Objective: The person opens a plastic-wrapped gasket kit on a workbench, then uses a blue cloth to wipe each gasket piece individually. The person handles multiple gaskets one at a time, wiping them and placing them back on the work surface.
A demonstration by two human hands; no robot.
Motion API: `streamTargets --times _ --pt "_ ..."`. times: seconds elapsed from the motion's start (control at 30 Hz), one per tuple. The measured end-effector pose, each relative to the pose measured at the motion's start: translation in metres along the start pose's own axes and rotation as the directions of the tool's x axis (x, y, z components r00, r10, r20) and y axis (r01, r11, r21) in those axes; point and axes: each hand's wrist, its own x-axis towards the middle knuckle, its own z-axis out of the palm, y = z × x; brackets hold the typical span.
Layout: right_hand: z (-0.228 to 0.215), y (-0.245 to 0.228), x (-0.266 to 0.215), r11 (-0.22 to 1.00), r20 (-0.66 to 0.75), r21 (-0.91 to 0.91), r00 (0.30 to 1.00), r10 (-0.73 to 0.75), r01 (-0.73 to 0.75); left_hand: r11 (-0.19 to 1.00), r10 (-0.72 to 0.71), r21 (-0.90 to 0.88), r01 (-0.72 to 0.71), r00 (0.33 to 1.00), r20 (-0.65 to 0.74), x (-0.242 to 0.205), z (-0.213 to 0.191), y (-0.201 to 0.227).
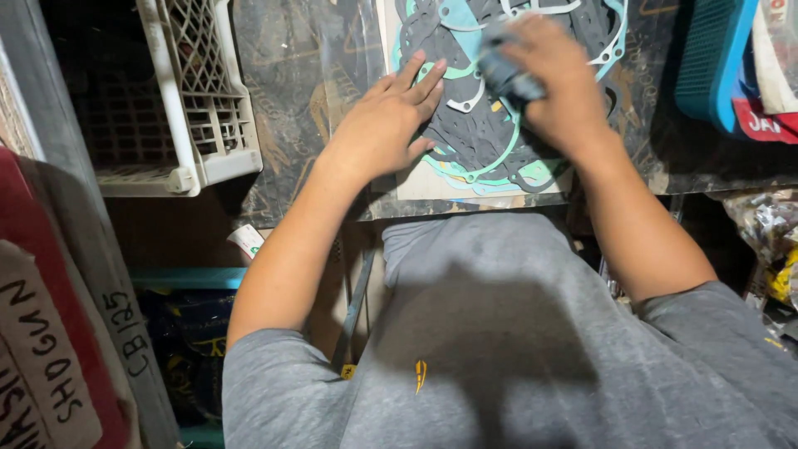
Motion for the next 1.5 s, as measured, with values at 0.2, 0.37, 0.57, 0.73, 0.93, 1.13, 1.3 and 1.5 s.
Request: streamTargets --times 0.2,0.37,0.57,0.73,0.93,1.13,1.3,1.5 --pt "-0.010 0.024 -0.025 0.857 -0.298 0.464 0.871 0.389 -0.224 0.969 -0.157 -0.231 0.082 0.932 -0.327 0.013 -0.001 0.008" --pt "-0.005 0.030 -0.045 0.565 -0.190 0.743 0.697 0.692 -0.358 0.879 -0.282 -0.462 0.120 0.912 -0.299 0.020 0.019 0.003" --pt "-0.016 0.015 -0.041 -0.091 0.088 0.996 0.552 0.829 -0.022 0.762 -0.364 -0.635 0.126 0.895 -0.259 0.018 0.012 0.007" --pt "-0.029 0.002 -0.031 -0.277 0.080 0.942 0.677 0.732 0.188 0.797 -0.340 -0.592 0.117 0.898 -0.281 0.018 -0.001 0.004" --pt "-0.032 0.014 -0.036 -0.341 0.150 0.909 0.576 0.804 0.238 0.742 -0.374 -0.665 0.083 0.875 -0.308 0.010 -0.029 0.011" --pt "-0.035 0.024 -0.053 -0.316 0.085 0.918 0.657 0.749 0.241 0.785 -0.348 -0.619 0.005 0.831 -0.434 0.000 -0.065 0.030" --pt "-0.045 0.011 -0.053 -0.033 -0.070 0.988 0.633 0.771 0.150 0.818 -0.254 -0.570 -0.072 0.844 -0.472 -0.007 -0.084 0.038" --pt "-0.067 -0.040 -0.013 0.817 -0.442 0.577 0.833 0.333 -0.020 0.823 -0.270 -0.566 -0.046 0.844 -0.463 -0.005 -0.077 0.042"
